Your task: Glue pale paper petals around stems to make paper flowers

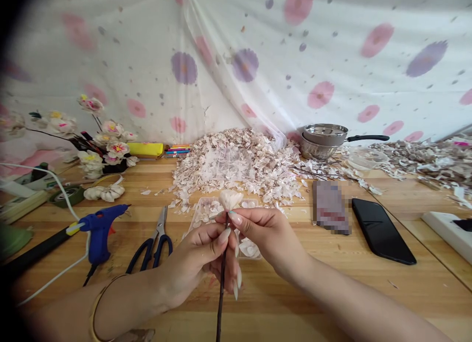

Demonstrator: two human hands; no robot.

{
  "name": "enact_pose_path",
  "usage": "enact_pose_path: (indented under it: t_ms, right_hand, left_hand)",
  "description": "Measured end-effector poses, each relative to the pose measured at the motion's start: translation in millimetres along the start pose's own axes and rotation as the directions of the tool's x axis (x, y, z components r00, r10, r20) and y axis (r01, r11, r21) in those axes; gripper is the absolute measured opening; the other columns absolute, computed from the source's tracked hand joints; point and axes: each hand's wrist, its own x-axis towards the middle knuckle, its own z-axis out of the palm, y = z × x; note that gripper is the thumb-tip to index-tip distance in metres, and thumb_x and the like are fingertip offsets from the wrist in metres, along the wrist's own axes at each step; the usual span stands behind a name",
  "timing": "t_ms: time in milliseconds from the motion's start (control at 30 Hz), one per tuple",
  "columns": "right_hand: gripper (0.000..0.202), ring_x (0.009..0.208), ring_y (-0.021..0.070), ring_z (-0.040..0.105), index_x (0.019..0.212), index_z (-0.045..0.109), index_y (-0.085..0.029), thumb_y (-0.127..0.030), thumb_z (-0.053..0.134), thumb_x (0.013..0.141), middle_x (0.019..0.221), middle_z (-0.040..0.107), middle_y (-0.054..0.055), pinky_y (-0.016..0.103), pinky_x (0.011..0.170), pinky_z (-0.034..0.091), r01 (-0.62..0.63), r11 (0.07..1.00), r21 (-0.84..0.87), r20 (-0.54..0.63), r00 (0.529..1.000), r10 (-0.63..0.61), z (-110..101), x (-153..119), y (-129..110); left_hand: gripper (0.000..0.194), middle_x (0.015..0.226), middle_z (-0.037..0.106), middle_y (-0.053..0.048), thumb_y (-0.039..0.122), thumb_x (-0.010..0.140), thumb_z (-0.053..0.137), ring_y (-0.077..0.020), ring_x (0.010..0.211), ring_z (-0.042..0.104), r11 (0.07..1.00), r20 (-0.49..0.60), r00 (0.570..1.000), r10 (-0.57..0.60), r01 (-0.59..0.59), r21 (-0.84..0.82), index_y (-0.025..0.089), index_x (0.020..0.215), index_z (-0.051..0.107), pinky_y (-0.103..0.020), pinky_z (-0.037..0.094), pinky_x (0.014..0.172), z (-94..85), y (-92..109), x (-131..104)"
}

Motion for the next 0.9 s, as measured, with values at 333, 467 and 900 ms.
enact_pose_path:
  t_ms: [333, 467, 900]
  right_hand:
    - [0.022, 0.065, 0.0142, 0.069, 0.076, 0.078, -0.019, -0.035, 0.068, 0.087, 0.066, 0.075, 0.002, 0.028, 0.073, 0.057, 0.055, 0.998, -0.024, 0.049, 0.997, -0.053, 0.4, -2.0, -2.9]
    - [0.019, 0.066, 0.0135, 0.069, 0.080, 0.079, -0.020, -0.034, 0.069, 0.087, 0.066, 0.075, 0.002, 0.026, 0.071, 0.056, 0.045, 0.999, -0.025, 0.051, 0.998, -0.043, 0.6, -2.2, -4.3]
    - [0.029, 0.079, 0.0145, 0.071, 0.065, 0.077, -0.021, -0.038, 0.068, 0.087, 0.063, 0.074, 0.001, 0.032, 0.098, 0.051, 0.047, 0.997, -0.054, 0.039, 0.998, -0.045, -0.1, -3.9, -5.6]
  left_hand:
    - [0.027, 0.053, 0.060, 0.001, 0.037, 0.086, 0.066, -0.0106, 0.037, 0.055, 0.988, 0.207, 0.978, 0.040, -0.008, -0.153, 0.013, 0.077, 0.059, -0.021, 0.052, 0.040, -8.0, -6.0, 1.6]
    - [0.027, 0.052, 0.062, 0.000, 0.038, 0.086, 0.066, -0.0106, 0.037, 0.056, 0.988, 0.201, 0.979, 0.040, -0.009, -0.152, 0.013, 0.077, 0.059, -0.021, 0.052, 0.039, -6.7, -6.3, 0.8]
    - [0.033, 0.052, 0.063, 0.000, 0.044, 0.088, 0.063, -0.0100, 0.040, 0.059, 0.997, 0.102, 0.992, 0.068, -0.066, -0.031, 0.014, 0.075, 0.058, -0.016, 0.046, 0.041, -4.7, -8.7, 0.3]
